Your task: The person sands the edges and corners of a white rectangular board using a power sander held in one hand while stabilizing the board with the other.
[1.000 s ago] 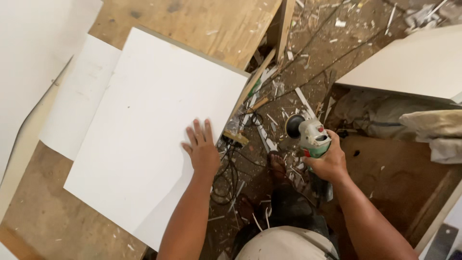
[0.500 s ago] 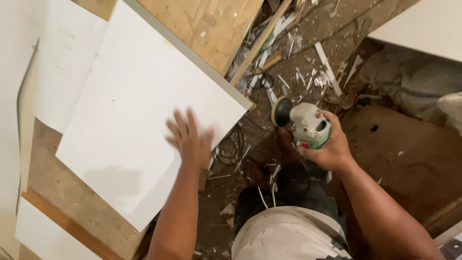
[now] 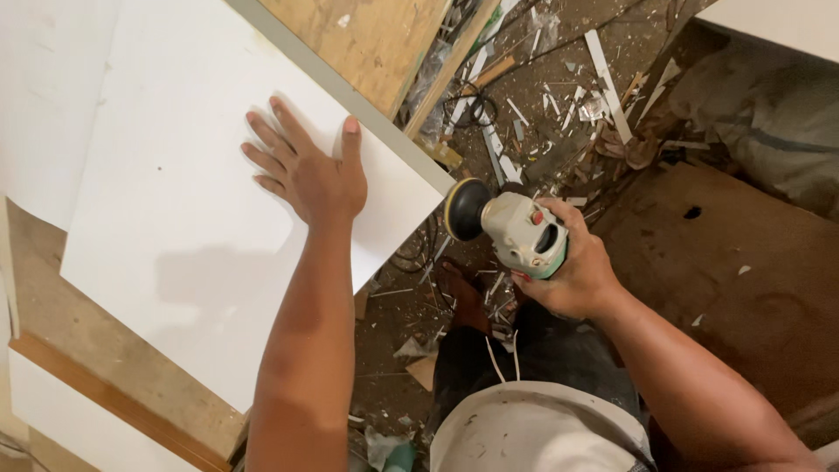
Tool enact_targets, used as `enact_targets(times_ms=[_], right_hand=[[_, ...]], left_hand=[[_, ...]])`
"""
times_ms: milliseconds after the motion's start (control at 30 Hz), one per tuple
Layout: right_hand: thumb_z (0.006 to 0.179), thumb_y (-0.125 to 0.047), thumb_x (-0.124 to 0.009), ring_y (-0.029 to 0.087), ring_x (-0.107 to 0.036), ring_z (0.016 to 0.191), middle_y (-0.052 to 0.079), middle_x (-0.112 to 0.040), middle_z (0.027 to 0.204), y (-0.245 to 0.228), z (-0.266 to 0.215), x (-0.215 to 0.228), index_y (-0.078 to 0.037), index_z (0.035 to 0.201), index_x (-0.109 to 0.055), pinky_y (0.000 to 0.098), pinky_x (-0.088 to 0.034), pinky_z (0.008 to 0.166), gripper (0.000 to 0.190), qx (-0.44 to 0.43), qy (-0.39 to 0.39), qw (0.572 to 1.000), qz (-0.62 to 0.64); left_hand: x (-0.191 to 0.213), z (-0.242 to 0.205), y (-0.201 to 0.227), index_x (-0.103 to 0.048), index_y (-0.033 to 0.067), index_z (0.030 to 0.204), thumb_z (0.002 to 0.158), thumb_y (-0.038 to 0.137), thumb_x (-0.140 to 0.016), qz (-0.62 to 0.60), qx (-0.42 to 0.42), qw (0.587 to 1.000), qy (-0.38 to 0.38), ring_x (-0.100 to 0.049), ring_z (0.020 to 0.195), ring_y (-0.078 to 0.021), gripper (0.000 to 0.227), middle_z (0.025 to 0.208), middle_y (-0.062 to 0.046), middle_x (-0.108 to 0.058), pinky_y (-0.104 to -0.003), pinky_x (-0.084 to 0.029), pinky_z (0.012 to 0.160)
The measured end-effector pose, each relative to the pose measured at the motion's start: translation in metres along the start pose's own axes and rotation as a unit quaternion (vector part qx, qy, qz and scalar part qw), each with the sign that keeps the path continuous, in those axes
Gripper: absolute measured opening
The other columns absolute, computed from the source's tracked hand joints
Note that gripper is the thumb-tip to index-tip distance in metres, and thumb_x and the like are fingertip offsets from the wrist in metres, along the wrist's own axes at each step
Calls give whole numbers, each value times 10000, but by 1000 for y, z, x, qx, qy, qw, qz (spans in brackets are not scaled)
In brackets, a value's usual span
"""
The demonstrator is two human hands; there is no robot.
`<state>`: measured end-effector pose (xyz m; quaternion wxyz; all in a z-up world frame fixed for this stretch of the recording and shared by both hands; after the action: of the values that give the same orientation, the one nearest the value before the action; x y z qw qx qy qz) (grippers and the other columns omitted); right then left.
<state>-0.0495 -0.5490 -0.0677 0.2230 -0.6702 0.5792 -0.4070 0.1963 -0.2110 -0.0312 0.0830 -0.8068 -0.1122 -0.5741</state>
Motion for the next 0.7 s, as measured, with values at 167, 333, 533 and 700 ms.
enact_targets(times_ms=[167, 333, 533, 700], right_hand=[[693, -184, -1038, 632, -749, 1246, 365, -797, 1294, -13, 0, -1, -198, 1650, -517, 748, -645, 1001, 1090, 48, -4, 999, 2], [720, -144, -994, 659, -760, 1162, 375, -797, 1268, -23, -1, -3, -167, 1675, -490, 790, -668, 940, 1081, 89, -30, 996, -3], [660, -22, -1003, 675, -785, 1083, 434, -766, 1240, -13, 14, 2, -77, 1633, -469, 770, -686, 972, 1111, 127, -34, 990, 42], [650, -194, -1042, 610, -774, 1175, 360, -795, 1236, -3, 30, 15, -212, 1657, -459, 700, -644, 1028, 1164, 17, -5, 1000, -26]], left_hand=[[9, -5, 4, -31, 229, 1957, 1204, 869, -470, 5, 7, 1000, 6, 111, 1800, -551, 1081, 1975, -188, 118, -782, -42, 1445], [11, -6, 6, -36, 215, 1957, 1204, 849, -518, -3, -3, 1000, 12, 91, 1801, -560, 1096, 1970, -197, 119, -794, -53, 1447], [11, -6, 6, -20, 217, 1956, 1218, 836, -495, 4, 2, 1000, 4, 118, 1798, -545, 1074, 1968, -191, 128, -782, -48, 1448], [12, -7, 7, -32, 211, 1956, 1222, 831, -513, 0, -1, 1000, 11, 89, 1800, -560, 1074, 1969, -201, 113, -789, -56, 1444]])
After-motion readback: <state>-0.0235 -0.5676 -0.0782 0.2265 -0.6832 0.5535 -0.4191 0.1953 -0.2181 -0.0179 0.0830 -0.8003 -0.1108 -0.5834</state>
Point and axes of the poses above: each hand's wrist, its own z-axis towards the middle knuckle, its own x-axis out of the back of the hand, y = z × x, the point moved 10 cm from there along z, towards the middle knuckle
